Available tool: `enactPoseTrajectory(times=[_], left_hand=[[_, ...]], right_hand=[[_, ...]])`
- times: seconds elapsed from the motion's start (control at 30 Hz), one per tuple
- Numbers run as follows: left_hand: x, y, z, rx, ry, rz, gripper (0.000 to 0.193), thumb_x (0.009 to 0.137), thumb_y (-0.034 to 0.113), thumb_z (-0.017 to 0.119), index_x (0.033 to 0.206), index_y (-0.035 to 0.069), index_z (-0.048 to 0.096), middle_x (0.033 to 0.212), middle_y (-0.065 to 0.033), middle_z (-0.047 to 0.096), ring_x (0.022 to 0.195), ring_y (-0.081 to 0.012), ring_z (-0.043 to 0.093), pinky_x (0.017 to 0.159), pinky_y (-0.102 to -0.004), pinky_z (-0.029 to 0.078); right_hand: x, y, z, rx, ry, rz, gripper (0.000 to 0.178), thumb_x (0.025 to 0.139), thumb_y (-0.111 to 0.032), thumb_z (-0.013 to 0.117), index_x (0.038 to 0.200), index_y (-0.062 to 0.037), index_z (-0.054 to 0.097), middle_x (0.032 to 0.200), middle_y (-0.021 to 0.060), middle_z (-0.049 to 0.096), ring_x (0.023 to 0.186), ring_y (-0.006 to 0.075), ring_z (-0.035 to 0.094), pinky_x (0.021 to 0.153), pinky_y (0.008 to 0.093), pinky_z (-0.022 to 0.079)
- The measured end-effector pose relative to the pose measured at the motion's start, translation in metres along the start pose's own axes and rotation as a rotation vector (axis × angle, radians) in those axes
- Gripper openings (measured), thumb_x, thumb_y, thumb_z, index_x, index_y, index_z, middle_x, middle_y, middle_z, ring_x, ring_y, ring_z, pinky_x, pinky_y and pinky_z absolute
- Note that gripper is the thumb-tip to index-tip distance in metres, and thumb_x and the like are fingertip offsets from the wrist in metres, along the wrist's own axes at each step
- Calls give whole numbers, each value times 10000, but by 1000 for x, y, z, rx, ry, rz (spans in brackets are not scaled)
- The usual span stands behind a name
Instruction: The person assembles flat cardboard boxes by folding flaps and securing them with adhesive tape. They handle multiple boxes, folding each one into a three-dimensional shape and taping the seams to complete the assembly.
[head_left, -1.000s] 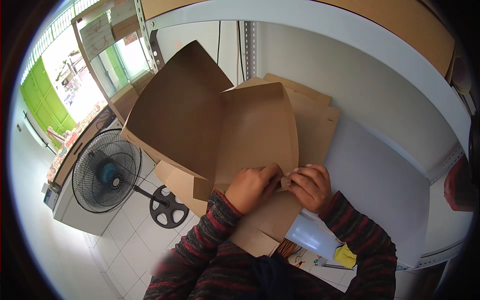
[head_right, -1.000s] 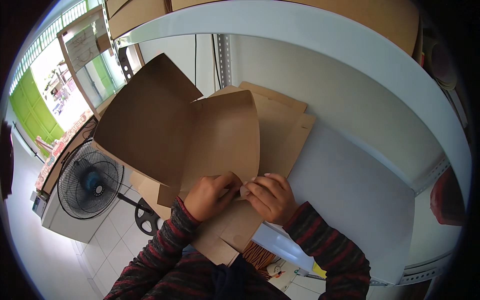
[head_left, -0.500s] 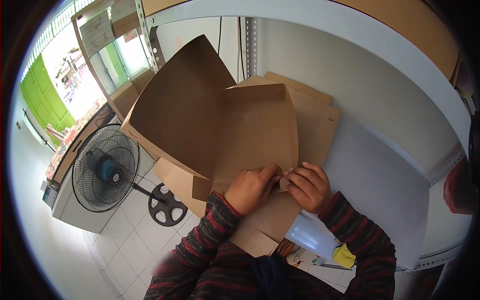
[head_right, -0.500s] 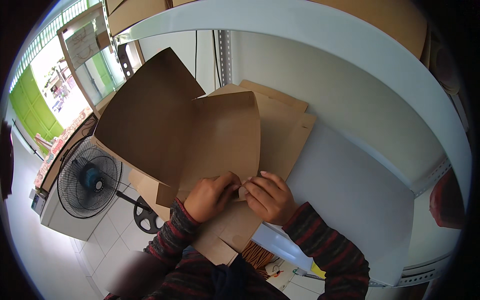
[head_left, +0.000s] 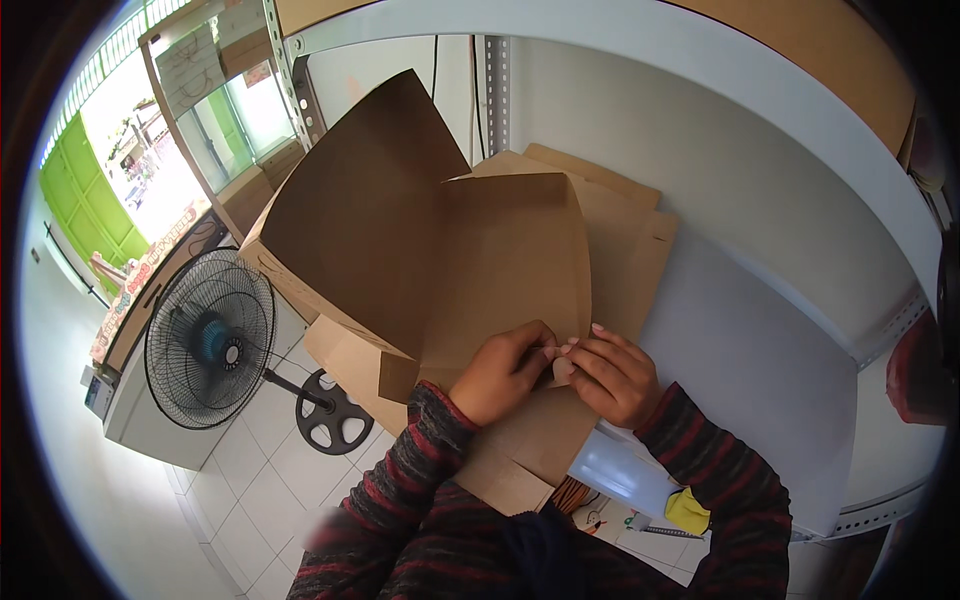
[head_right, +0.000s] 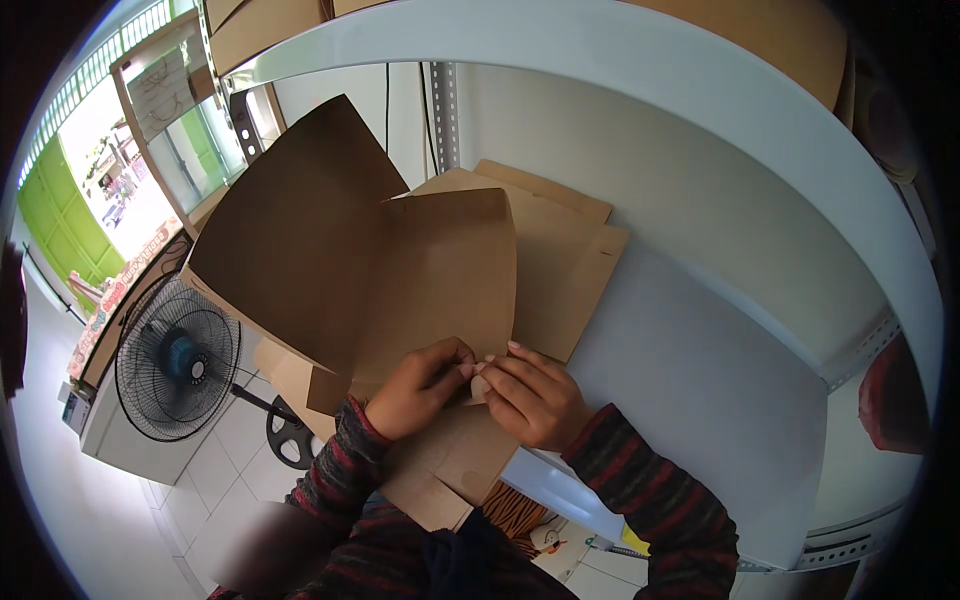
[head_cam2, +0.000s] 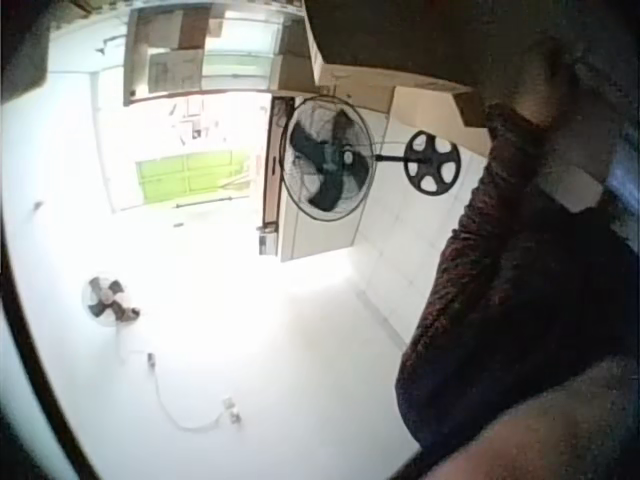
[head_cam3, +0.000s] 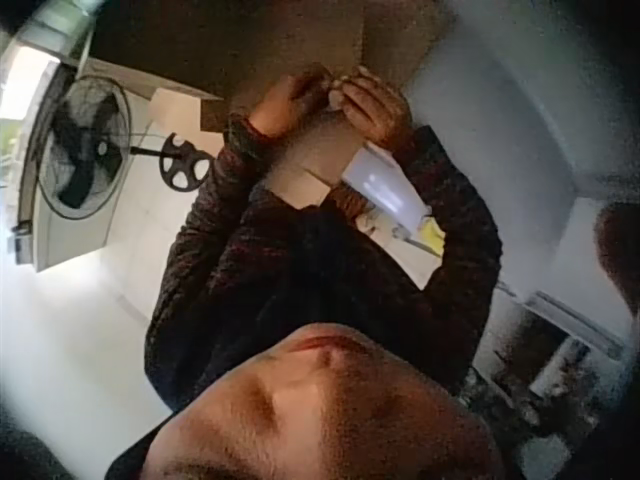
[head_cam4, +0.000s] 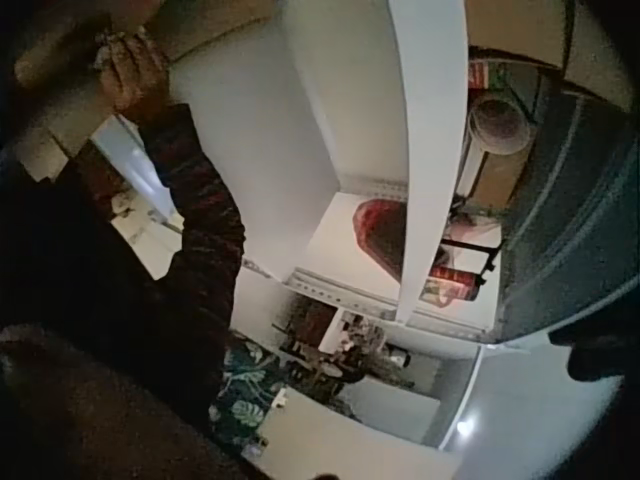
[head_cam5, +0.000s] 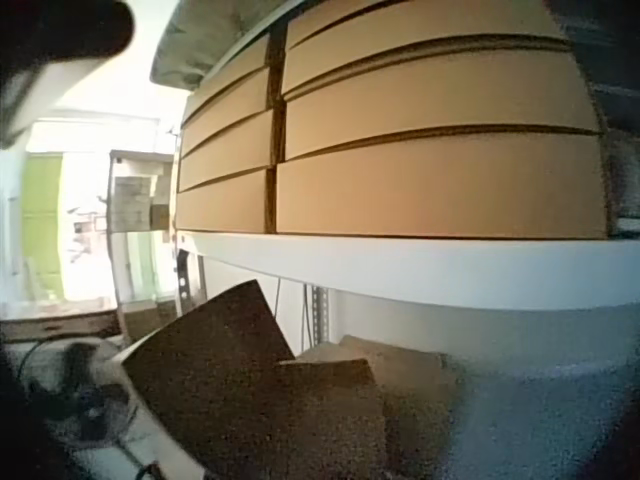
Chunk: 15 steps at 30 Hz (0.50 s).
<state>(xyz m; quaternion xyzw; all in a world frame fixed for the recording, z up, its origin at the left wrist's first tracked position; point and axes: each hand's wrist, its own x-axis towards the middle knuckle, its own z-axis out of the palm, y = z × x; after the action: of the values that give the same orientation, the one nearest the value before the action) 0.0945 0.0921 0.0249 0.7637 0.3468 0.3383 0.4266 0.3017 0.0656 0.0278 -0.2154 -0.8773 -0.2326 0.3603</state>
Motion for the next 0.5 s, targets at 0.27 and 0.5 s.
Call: enactPoseTrajectory(times=[0.27,0.5], left_hand=[[3,-15,1,-230,-58,-29,90,984,88,523,980,5,559,930,-6,580,890,-76,509,814,-249,432],[0,-3,-1,-172,-25,-100,71,966,70,556,957,1,572,857,8,583,812,-65,515,733,-241,444]], right_hand=[[-3,-1,5,3,17,8,61,814,-49,668,784,-16,626,1004,128,671,963,254,674,901,453,555],[-1,-1,2,-62,9,-60,105,809,-43,673,742,-21,594,990,120,670,941,253,681,910,470,552]])
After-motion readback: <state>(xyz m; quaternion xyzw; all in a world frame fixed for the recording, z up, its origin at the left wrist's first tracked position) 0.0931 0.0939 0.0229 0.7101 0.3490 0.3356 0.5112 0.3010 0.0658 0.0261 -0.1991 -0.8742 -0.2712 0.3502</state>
